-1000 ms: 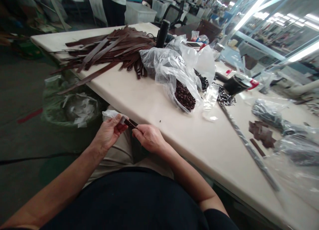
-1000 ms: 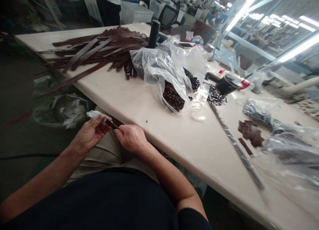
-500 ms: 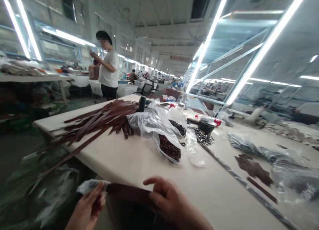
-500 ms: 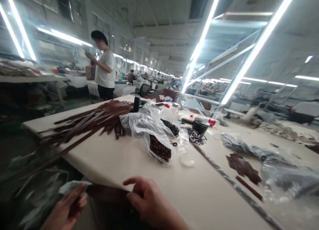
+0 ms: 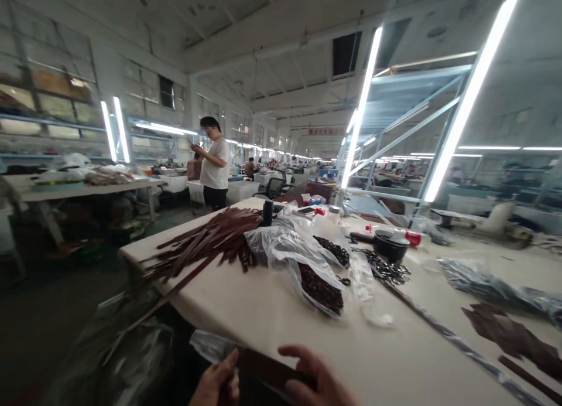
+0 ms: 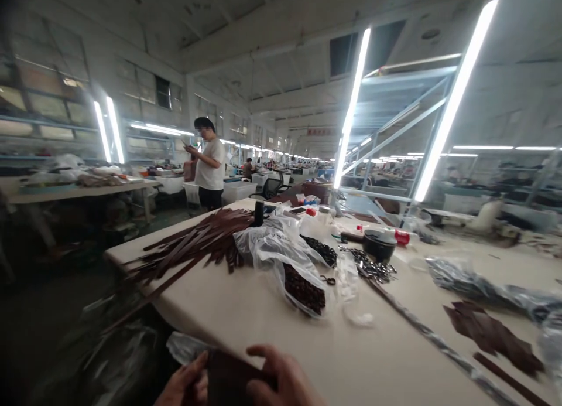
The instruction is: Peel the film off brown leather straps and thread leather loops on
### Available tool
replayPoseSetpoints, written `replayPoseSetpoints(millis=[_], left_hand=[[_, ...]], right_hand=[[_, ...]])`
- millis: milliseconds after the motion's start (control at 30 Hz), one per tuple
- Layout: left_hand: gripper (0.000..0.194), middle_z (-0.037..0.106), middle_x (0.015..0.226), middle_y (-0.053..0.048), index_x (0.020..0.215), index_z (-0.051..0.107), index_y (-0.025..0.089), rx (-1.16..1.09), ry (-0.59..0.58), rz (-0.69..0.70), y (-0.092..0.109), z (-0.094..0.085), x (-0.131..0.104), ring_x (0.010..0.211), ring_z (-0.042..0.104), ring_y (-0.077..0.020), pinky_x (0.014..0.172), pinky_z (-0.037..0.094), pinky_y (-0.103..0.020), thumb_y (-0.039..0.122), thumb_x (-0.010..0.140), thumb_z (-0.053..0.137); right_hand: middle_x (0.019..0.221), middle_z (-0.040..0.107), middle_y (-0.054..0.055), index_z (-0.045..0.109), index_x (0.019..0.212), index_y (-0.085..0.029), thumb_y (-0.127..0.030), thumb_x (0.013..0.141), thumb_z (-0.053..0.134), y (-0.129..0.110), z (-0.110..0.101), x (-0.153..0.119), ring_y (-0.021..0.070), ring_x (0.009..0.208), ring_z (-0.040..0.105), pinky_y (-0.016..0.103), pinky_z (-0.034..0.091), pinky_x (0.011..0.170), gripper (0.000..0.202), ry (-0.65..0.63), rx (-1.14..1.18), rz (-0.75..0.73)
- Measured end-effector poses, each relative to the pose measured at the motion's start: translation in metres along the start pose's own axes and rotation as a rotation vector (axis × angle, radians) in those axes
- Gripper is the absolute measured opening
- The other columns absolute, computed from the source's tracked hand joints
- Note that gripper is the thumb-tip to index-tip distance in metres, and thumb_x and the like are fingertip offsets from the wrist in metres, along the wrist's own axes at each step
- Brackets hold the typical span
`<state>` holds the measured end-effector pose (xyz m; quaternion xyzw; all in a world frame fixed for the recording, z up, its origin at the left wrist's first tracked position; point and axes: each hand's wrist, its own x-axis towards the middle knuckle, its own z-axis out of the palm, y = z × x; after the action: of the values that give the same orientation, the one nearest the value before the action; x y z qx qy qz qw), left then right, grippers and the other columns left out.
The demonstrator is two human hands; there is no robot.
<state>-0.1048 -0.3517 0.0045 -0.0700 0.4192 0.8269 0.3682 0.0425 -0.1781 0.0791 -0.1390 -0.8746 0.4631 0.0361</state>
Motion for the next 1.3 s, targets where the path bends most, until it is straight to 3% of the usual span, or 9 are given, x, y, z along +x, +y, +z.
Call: replayPoseSetpoints(millis=[133,233,300,400,533,733,867,1033,1300], left_hand=[[0.037,0.044,0.054,0.005,0.057,0.057,0.018,-0.064,-0.011,-0.042,0.003,0.017,-0.024,0.044,0.041,-0.0053,0.039,0.038,-0.016,0.01,0.056,0.094],[0.032,0.043,0.053,0.007,0.062,0.059,0.013,0.037,-0.165,-0.108,-0.009,0.041,-0.039,0.042,0.039,-0.0033,0.038,0.036,-0.014,0.012,0.064,0.09],[0.028,0.046,0.055,0.006,0.066,0.06,0.011,0.015,-0.164,-0.173,-0.012,0.051,-0.04,0.043,0.042,-0.0037,0.039,0.038,-0.014,0.01,0.067,0.089],[0.023,0.047,0.055,0.007,0.069,0.06,0.012,-0.034,-0.117,-0.229,-0.001,0.047,-0.035,0.044,0.043,-0.003,0.04,0.039,-0.013,0.005,0.075,0.081],[0.027,0.045,0.055,0.006,0.068,0.053,0.015,-0.127,-0.053,-0.257,0.033,0.029,-0.029,0.044,0.044,-0.0017,0.041,0.037,-0.01,0.003,0.091,0.063],[0.03,0.041,0.058,0.005,0.069,0.052,0.014,-0.135,0.017,-0.339,0.036,0.024,-0.026,0.042,0.044,-0.0031,0.037,0.037,-0.011,0.002,0.096,0.049],[0.03,0.04,0.059,0.005,0.07,0.053,0.014,-0.147,0.038,-0.391,0.028,0.032,-0.027,0.042,0.044,-0.0035,0.037,0.037,-0.012,0.003,0.098,0.046],[0.036,0.039,0.057,0.004,0.067,0.052,0.013,-0.15,0.029,-0.426,0.029,0.036,-0.029,0.041,0.044,-0.0036,0.038,0.038,-0.012,0.007,0.101,0.042],[0.018,0.043,0.057,0.005,0.077,0.062,0.009,-0.158,-0.15,-0.458,0.015,0.03,-0.037,0.042,0.045,-0.0032,0.04,0.04,-0.012,0.007,0.095,0.058]], right_hand=[[0.074,0.067,-0.001,0.067,0.126,-0.024,-0.028,0.089,0.052,-0.013,-0.026,-0.03,0.0167,0.069,0.062,0.028,0.044,0.067,0.04,0.078,-0.161,-0.021],[0.08,0.068,0.001,0.067,0.126,-0.023,-0.026,0.09,0.055,-0.03,-0.012,-0.018,0.0167,0.075,0.062,0.028,0.043,0.072,0.038,0.092,-0.296,-0.052],[0.079,0.068,0.0,0.065,0.13,-0.021,-0.024,0.091,0.056,-0.031,0.003,-0.004,0.0153,0.072,0.061,0.027,0.043,0.071,0.039,0.08,-0.275,-0.026],[0.092,0.072,0.002,0.058,0.137,-0.023,-0.029,0.091,0.064,-0.027,0.004,-0.007,0.0157,0.081,0.064,0.027,0.046,0.076,0.047,0.009,-0.221,-0.109],[0.104,0.071,0.002,0.066,0.123,-0.025,-0.027,0.085,0.075,-0.035,-0.034,-0.052,0.0122,0.079,0.065,0.023,0.05,0.071,0.04,-0.063,-0.152,-0.255],[0.095,0.075,0.002,0.068,0.118,-0.026,-0.017,0.094,0.066,-0.052,-0.062,-0.086,0.0116,0.079,0.072,0.021,0.057,0.071,0.026,0.106,-0.144,-0.522],[0.093,0.077,0.001,0.068,0.124,-0.029,-0.017,0.097,0.06,-0.055,-0.059,-0.08,0.013,0.085,0.074,0.022,0.057,0.077,0.03,0.211,-0.239,-0.639],[0.09,0.072,0.002,0.076,0.107,-0.029,-0.023,0.098,0.059,-0.051,-0.05,-0.058,0.0116,0.076,0.067,0.024,0.053,0.071,0.019,0.322,-0.386,-0.72],[0.125,0.07,0.009,0.069,0.1,-0.02,-0.026,0.101,0.054,-0.011,0.012,0.013,0.0157,0.112,0.066,0.032,0.052,0.096,0.016,0.039,-0.167,-0.742]])
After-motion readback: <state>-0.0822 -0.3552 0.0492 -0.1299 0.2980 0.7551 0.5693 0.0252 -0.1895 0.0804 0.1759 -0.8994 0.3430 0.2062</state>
